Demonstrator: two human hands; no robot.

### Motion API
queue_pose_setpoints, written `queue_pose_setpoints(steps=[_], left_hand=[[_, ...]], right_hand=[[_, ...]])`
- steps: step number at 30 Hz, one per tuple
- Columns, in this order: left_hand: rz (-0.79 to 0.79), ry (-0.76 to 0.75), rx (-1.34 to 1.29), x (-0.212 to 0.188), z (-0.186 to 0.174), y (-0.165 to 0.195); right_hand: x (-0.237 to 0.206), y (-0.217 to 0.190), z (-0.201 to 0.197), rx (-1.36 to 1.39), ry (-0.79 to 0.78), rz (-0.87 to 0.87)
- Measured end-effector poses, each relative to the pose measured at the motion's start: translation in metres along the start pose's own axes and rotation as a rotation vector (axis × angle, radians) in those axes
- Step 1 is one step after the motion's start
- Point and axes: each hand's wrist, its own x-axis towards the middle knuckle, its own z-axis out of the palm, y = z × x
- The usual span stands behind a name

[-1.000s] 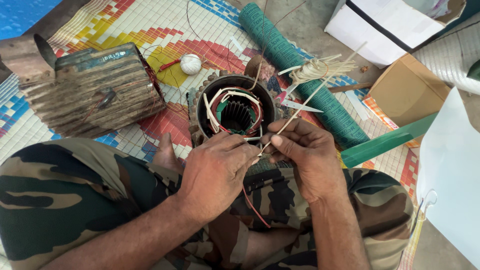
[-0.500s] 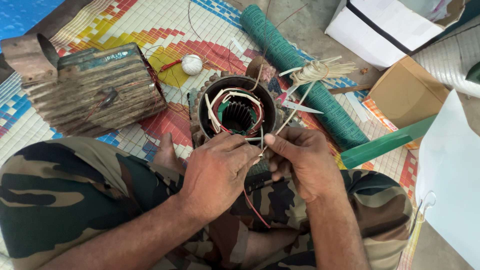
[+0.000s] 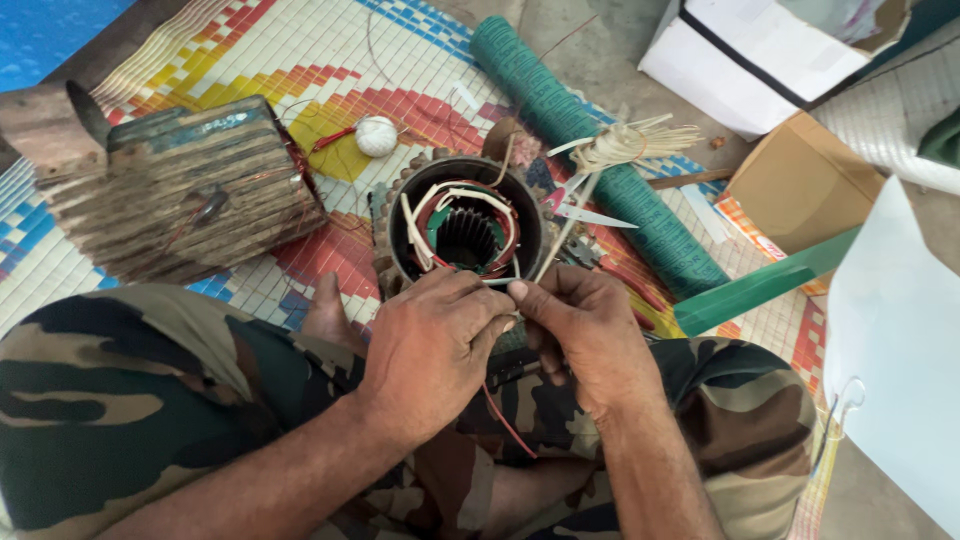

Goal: The person sits on the floor working on an electric motor stator. They cut and strip wire insulation with scissors and pliers, scrape wire ends, and insert thin wooden wedges into the stator slots, handling the winding wires by hand.

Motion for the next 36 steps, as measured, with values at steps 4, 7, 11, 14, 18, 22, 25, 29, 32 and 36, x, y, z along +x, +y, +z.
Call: queue_pose_setpoints(steps=[4,7,11,14,18,22,25,29,32,36], left_hand=[[-0.001,-0.018,0.008,0.001,-0.001,-0.001],[-0.013,-0.009,0.006,0.001,-0.002,-0.002],[0.002,-0.016,0.022,0.001,-0.001,-0.004],[-0.067,-0.018,0.005,0.001,0.0,-0.003],[-0.073,-0.001,-0.023,0.003,-0.001,-0.002],[-0.134,-0.028,-0.041,0.005,-0.003,0.0],[-0.155,-0.037,-0.059,0.006,-0.003,0.0],[-0.118,-0.054,-0.058,0.007,-0.004,0.001],[-0.086,-0.064,-0.087,0.007,-0.006,-0.001],[-0.115,-0.095,-0.088,0.005,-0.007,-0.001]], right_hand=[[0.0,-0.002,-0.004,0.16,-0.048,-0.008],[0.0,-0.002,-0.005,0.17,-0.05,0.001],[0.0,0.003,0.006,0.056,0.064,0.003],[-0.001,0.009,0.016,0.014,0.129,-0.065],[0.002,0.013,0.001,0.023,0.029,-0.052],[0.044,0.023,-0.05,-0.036,0.148,-0.067],[0.108,0.056,-0.065,-0.357,0.29,-0.071],[0.178,0.103,-0.058,-0.019,0.164,-0.164],[0.193,0.105,-0.055,0.212,0.208,0.022],[0.172,0.085,-0.08,0.177,0.304,0.128]])
